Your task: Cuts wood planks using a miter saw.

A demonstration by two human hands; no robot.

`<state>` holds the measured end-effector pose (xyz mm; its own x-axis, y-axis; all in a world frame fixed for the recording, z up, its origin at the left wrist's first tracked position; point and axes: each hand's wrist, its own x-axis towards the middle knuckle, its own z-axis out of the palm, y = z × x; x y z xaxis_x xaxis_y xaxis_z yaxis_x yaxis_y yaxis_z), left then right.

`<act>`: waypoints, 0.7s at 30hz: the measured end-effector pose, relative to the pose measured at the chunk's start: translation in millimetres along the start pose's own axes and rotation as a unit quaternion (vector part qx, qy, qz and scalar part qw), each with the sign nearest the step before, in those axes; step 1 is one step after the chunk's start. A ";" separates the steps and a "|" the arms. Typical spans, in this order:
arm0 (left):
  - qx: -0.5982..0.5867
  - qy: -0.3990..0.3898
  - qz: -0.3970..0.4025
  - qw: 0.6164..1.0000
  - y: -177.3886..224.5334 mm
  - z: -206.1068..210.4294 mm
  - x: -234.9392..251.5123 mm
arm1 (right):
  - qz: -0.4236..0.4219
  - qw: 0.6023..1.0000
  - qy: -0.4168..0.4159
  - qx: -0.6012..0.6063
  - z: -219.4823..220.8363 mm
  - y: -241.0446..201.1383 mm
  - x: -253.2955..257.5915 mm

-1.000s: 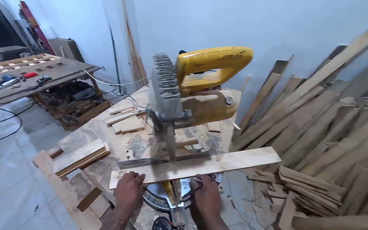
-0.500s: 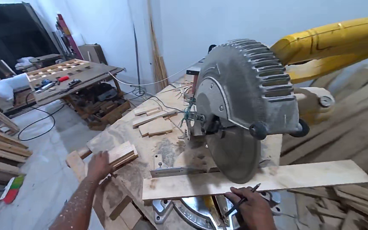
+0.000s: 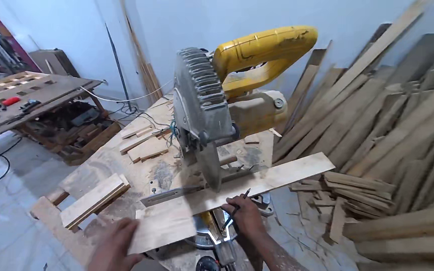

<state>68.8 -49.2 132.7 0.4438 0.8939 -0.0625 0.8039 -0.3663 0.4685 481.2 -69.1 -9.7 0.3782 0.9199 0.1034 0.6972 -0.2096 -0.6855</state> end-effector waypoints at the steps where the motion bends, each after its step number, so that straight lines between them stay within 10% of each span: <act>1: 0.014 -0.003 0.014 1.000 13.8 23.1 15.8 | 0.001 1.000 -0.005 0.001 0.0 0.7 0.6; 5: 0.079 0.074 -0.011 0.994 21.5 91.9 76.6 | 0.035 0.996 -0.069 -0.050 -13.5 -12.8 3.7; 11: -0.074 0.253 -0.230 0.937 15.7 109.4 41.6 | 0.034 0.976 -0.171 -0.130 -14.8 -74.9 -13.6; 21: -0.296 0.275 -0.319 0.857 -9.0 130.7 38.8 | -0.035 0.976 -0.021 -0.214 36.4 -66.4 -19.0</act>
<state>130.6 -44.9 11.0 -0.3963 0.9099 -0.1229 0.4000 0.2916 0.8689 405.6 -60.5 7.6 0.3012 0.9479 0.1034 0.9147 -0.2566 -0.3123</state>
